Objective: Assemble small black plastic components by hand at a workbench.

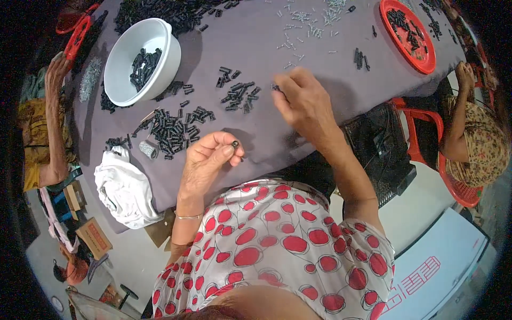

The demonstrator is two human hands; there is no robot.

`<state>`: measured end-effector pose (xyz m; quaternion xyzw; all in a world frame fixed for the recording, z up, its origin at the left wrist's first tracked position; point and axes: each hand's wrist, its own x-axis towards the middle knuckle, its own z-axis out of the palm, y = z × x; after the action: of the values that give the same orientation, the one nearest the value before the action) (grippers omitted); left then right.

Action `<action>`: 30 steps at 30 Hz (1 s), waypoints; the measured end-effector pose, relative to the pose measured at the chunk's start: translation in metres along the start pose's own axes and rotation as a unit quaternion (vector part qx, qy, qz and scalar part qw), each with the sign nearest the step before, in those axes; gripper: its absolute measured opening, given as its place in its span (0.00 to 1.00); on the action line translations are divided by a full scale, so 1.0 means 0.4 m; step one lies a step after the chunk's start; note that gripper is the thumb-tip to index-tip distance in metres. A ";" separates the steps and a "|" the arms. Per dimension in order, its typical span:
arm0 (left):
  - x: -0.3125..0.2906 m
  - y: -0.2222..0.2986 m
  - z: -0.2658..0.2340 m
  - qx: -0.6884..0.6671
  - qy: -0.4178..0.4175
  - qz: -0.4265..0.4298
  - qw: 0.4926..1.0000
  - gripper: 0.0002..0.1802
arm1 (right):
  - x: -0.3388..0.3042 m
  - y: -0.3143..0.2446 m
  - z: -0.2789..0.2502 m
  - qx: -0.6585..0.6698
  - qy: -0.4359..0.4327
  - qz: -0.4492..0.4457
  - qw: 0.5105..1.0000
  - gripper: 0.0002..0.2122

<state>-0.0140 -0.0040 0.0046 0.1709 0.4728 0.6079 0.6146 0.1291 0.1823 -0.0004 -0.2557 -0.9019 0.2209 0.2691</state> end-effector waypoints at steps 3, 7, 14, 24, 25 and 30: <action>-0.003 -0.003 0.005 0.005 0.018 0.002 1.000 0.07 | -0.004 -0.005 0.009 -0.008 -0.002 0.003 1.000 0.12; -0.002 -0.007 -0.001 0.007 0.005 0.007 1.000 0.09 | -0.007 -0.004 0.012 -0.025 -0.008 -0.009 1.000 0.12; 0.005 -0.011 0.004 -0.009 0.015 0.029 0.999 0.08 | 0.002 -0.018 -0.009 0.130 -0.004 0.074 0.989 0.08; 0.001 -0.010 0.007 -0.005 0.016 0.032 0.999 0.10 | -0.015 -0.071 0.000 0.493 -0.119 0.252 0.824 0.04; 0.001 -0.010 0.007 0.003 0.017 0.036 0.999 0.10 | -0.021 -0.084 0.008 0.497 -0.124 0.252 0.821 0.04; 0.001 -0.012 0.019 0.005 0.035 0.053 0.998 0.10 | -0.053 -0.123 0.040 0.439 -0.056 0.208 0.872 0.04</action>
<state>-0.0053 -0.0019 0.0045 0.1778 0.4870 0.6430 0.5637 0.1182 0.1279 0.0060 -0.2801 -0.6515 0.6591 0.2504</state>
